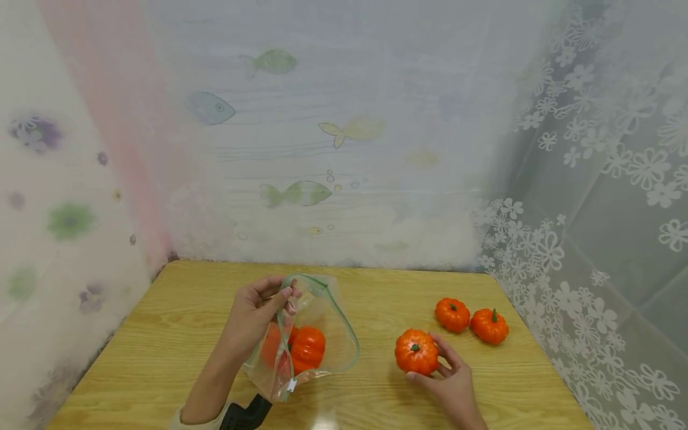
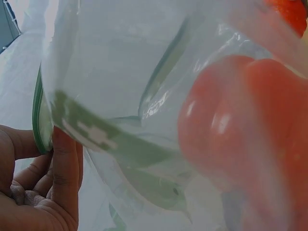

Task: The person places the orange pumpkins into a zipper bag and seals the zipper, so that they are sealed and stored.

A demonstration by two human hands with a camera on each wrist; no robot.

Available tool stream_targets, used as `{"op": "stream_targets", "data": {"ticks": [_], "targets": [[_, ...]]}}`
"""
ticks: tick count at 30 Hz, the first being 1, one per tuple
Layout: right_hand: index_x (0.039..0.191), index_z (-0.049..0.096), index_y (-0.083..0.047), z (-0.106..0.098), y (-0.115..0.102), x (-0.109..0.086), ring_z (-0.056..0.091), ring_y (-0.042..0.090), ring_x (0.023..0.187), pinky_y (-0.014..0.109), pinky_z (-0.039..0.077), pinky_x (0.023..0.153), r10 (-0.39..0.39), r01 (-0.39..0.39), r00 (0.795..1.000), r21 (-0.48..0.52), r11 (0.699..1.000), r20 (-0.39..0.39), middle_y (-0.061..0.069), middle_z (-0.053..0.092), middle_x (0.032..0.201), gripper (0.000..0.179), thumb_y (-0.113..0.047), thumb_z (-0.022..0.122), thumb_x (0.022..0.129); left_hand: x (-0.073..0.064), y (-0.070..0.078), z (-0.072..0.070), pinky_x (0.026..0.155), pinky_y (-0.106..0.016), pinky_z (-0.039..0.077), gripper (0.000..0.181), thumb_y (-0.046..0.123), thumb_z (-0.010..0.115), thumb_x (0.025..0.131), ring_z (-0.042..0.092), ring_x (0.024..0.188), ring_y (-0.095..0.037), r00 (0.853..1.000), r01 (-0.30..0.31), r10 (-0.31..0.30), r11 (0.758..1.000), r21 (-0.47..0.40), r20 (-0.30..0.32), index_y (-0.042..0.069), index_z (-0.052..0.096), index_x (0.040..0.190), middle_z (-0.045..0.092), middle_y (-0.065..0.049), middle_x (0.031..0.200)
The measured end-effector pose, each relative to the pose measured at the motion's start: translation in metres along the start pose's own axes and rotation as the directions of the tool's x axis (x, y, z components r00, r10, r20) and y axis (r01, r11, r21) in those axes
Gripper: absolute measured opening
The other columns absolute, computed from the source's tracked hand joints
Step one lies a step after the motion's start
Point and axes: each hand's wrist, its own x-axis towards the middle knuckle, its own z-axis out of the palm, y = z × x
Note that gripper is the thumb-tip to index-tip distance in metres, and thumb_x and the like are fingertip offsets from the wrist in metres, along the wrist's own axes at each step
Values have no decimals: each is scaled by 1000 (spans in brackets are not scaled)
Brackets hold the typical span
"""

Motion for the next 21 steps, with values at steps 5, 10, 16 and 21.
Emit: {"op": "stream_targets", "data": {"ticks": [5,10,16,21], "targets": [[149,51,-10,8,-1,-8,67,11,103,30,62,82,5,-6,1000,81,997,14,14,53,137,92,4,92,68,0,-1,0,60,-21,57,29,11,59,104,66,74,-8,1000,-1,1,1000,-7,3,-14,60,120,74,2,98],[151,47,-6,18,-3,-17,69,12,101,31,62,83,0,-3,1000,163,987,21,7,55,131,97,10,90,66,0,-2,0,60,-21,57,29,11,59,104,66,74,-8,1000,-3,3,1000,-4,4,-14,60,120,74,-2,100],[154,41,-3,26,-12,-30,69,18,106,31,61,87,22,-35,998,198,980,66,18,52,144,95,7,88,73,0,-2,1,61,-22,57,29,10,59,104,66,74,-9,1000,12,-12,1000,-5,3,-14,60,121,74,-4,101],[154,41,-6,30,-30,-43,67,23,111,34,61,88,30,-55,994,258,965,103,16,46,151,92,7,85,75,0,-1,2,59,-21,57,32,12,59,105,65,73,-8,1000,20,-20,1000,-20,9,-14,59,124,74,-3,101]]}}
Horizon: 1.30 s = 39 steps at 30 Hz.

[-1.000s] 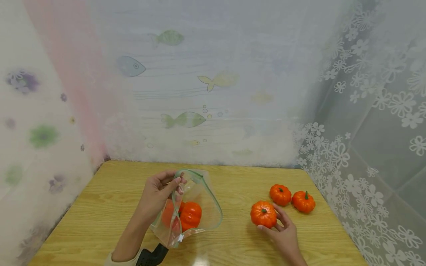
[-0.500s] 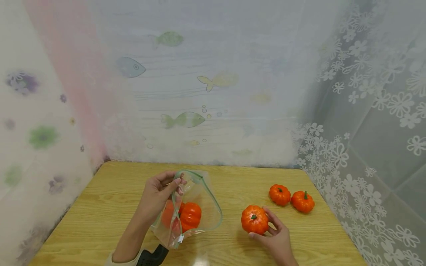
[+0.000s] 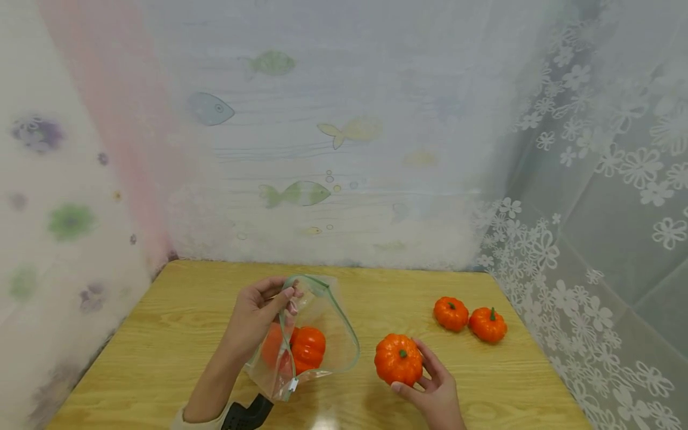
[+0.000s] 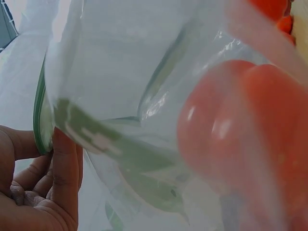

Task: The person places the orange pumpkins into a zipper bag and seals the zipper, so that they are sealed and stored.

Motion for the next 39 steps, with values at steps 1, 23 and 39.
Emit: {"op": "stream_targets", "data": {"ticks": [1,23,39], "targets": [[154,41,-7,2,-4,-3,67,23,110,35,61,87,-9,9,1000,17,1000,8,13,47,150,92,8,85,75,0,0,0,59,-21,57,32,12,59,105,65,73,-8,1000,-2,2,1000,-2,2,-14,59,124,74,-2,100],[154,38,-4,47,-35,-33,63,18,119,36,59,93,-290,240,939,250,938,184,-1,56,142,83,9,78,81,-4,-1,3,61,-20,57,31,9,59,104,65,74,-7,1000,-10,10,999,-48,-4,-15,58,123,73,3,97],[157,31,-3,78,-48,-17,57,17,128,37,58,96,-443,341,820,312,887,362,4,50,150,88,7,78,84,-4,1,7,61,-22,58,32,11,58,105,64,70,-7,1000,10,-9,999,-38,17,-15,58,123,73,2,98]]}}
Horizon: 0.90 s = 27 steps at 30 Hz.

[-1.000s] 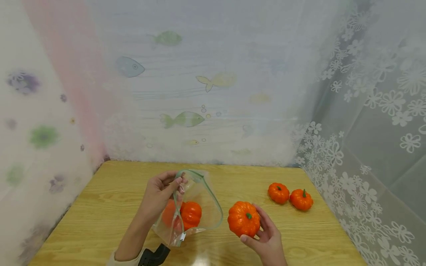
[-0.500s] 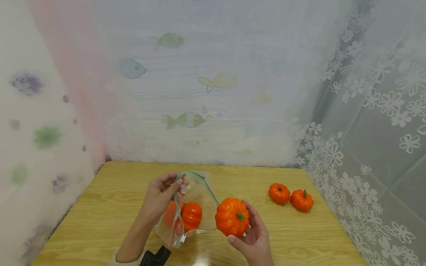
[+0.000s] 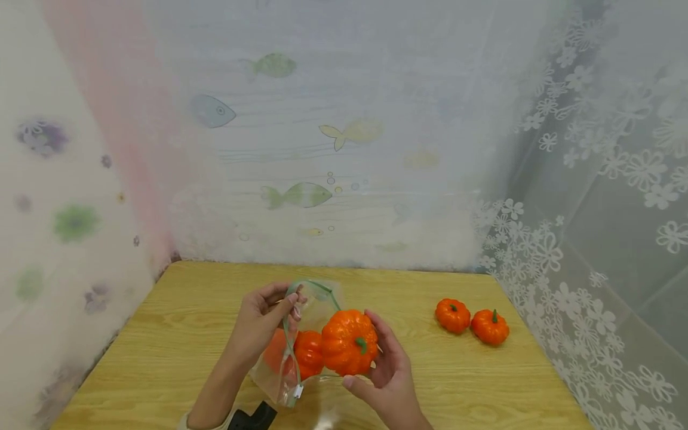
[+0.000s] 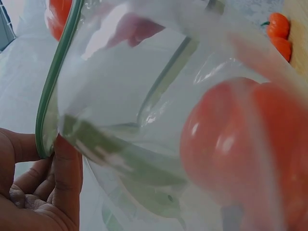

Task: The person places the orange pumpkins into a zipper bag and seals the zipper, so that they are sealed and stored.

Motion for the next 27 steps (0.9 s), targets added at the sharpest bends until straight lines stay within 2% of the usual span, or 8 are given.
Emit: {"op": "stream_targets", "data": {"ticks": [6,9,13,16,21,27], "targets": [[157,34,-3,3,1,9,58,22,127,38,59,94,18,-17,994,-10,1000,104,8,50,149,83,1,78,87,0,2,0,61,-22,59,32,11,59,104,65,71,-7,1000,-2,3,1000,-11,17,-16,58,123,74,2,98],[157,34,-4,5,0,14,59,26,126,38,60,92,72,-69,989,-31,997,130,14,47,151,81,-1,77,89,0,2,0,61,-22,58,32,11,59,104,65,70,-8,1000,1,-1,1000,-1,18,-15,59,123,74,2,97],[158,35,-13,9,-3,21,59,28,127,38,60,91,215,-204,971,-105,973,105,12,42,156,82,-5,78,89,1,3,1,62,-22,58,32,11,60,104,65,72,-8,1000,17,-18,1000,19,26,-14,59,124,75,2,98],[158,36,-19,11,-4,26,57,31,129,36,60,91,289,-272,954,-181,945,78,10,40,157,83,-10,80,89,1,2,2,62,-21,58,32,11,60,104,64,73,-8,999,27,-28,999,34,39,-14,59,125,75,3,99],[158,36,-17,14,-4,33,58,33,124,34,61,89,321,-296,945,-263,918,56,15,41,154,84,-14,82,88,3,2,2,63,-22,58,32,11,60,104,64,72,-9,999,31,-34,998,56,42,-13,59,125,75,0,100],[158,35,-14,17,-5,39,58,30,120,31,61,86,336,-308,941,-309,900,42,17,36,155,85,-16,83,87,5,3,3,65,-23,59,31,11,61,104,64,72,-9,998,65,-66,995,71,17,-11,60,126,73,-16,107]]}}
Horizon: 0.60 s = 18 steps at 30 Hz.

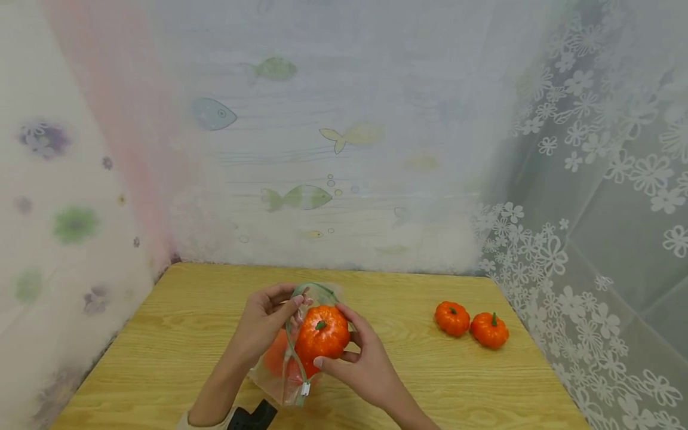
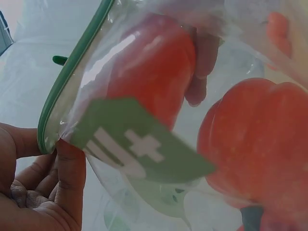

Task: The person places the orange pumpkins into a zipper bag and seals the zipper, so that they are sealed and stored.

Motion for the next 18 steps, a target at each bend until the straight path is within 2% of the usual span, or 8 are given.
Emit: {"op": "stream_targets", "data": {"ticks": [6,11,18], "targets": [[157,36,-15,1,-1,7,56,29,117,30,61,86,0,-1,1000,-57,998,-21,14,38,154,86,-17,84,86,0,2,1,75,-23,60,31,9,60,104,69,84,-11,998,50,-50,998,30,-26,-9,60,129,71,-16,113],[156,37,-14,2,-1,13,54,28,113,30,61,85,-24,18,999,-129,992,-49,13,42,150,86,-20,85,86,1,1,1,75,-24,61,31,9,60,104,72,90,-12,999,39,-39,999,19,-10,-10,60,128,70,-18,114],[154,40,-11,4,-1,20,55,28,112,32,62,83,-56,34,995,-229,973,-88,12,47,146,84,-24,86,84,4,3,0,63,-21,58,30,9,60,103,65,71,-10,1000,12,-12,1000,1,8,-11,61,125,71,-16,103]]}}
